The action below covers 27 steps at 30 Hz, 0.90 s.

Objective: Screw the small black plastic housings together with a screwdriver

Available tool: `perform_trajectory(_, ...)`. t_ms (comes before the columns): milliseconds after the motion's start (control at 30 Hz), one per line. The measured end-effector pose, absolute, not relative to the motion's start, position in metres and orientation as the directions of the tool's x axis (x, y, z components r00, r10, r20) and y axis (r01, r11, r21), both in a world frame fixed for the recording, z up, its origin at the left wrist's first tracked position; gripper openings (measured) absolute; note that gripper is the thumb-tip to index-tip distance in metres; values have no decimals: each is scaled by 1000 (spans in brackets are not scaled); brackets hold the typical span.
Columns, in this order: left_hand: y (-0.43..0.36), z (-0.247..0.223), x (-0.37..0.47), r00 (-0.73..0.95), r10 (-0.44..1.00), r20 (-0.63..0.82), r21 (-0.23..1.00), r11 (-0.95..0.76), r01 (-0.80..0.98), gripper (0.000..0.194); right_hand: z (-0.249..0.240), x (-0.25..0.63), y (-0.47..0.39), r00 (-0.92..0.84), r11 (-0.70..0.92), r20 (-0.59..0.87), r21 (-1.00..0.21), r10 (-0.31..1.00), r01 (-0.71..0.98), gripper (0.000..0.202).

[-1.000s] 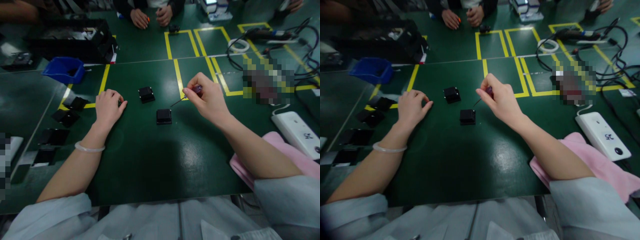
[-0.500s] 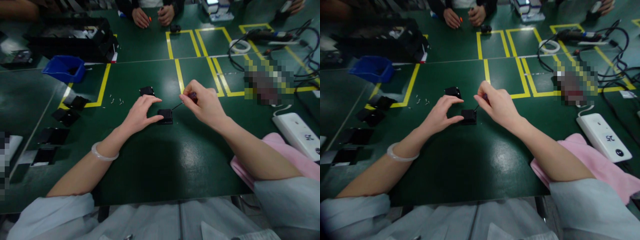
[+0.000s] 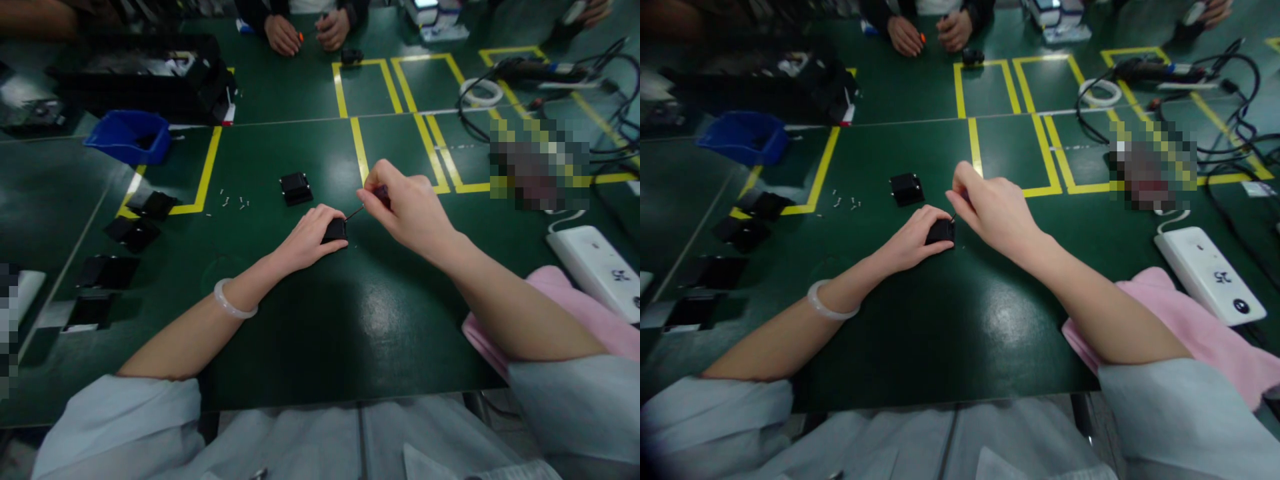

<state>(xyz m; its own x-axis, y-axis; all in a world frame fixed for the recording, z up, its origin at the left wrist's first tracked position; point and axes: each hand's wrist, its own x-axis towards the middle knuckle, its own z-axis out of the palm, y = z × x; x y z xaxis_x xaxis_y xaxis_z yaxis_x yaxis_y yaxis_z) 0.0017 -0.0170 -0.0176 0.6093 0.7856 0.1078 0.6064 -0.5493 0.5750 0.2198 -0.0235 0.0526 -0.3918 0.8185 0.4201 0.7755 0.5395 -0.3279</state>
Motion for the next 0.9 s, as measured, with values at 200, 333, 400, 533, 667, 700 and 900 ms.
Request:
perform_trajectory(200, -19, -18, 8, 629, 772, 89, 585, -552, 595, 42, 74, 204, -31, -381, 411, 263, -71, 887, 909, 26)
perform_trajectory(333, -20, -19, 9, 632, 769, 97, 585, -558, 589, 43, 80, 198, -32, -386, 404, 191, -67, 903, 912, 26)
perform_trajectory(400, -20, -18, 9, 630, 771, 91, 584, -554, 594, 43, 80, 200, -31, -426, 452, 177, -139, 887, 881, 23)
perform_trajectory(533, -22, -16, 9, 629, 772, 85, 584, -551, 597, 44, 77, 211, -30, -507, 546, 203, -280, 837, 789, 19)
perform_trajectory(667, -23, -16, 9, 629, 772, 87, 580, -553, 598, 44, 75, 217, -27, -455, 508, 247, -229, 855, 830, 18)
perform_trajectory(700, -23, -16, 9, 628, 773, 88, 580, -552, 599, 44, 74, 216, -27, -437, 488, 251, -204, 864, 848, 20)
perform_trajectory(900, -22, -17, 9, 631, 772, 81, 570, -555, 606, 44, 74, 215, -26, -463, 506, 213, -251, 860, 825, 25)
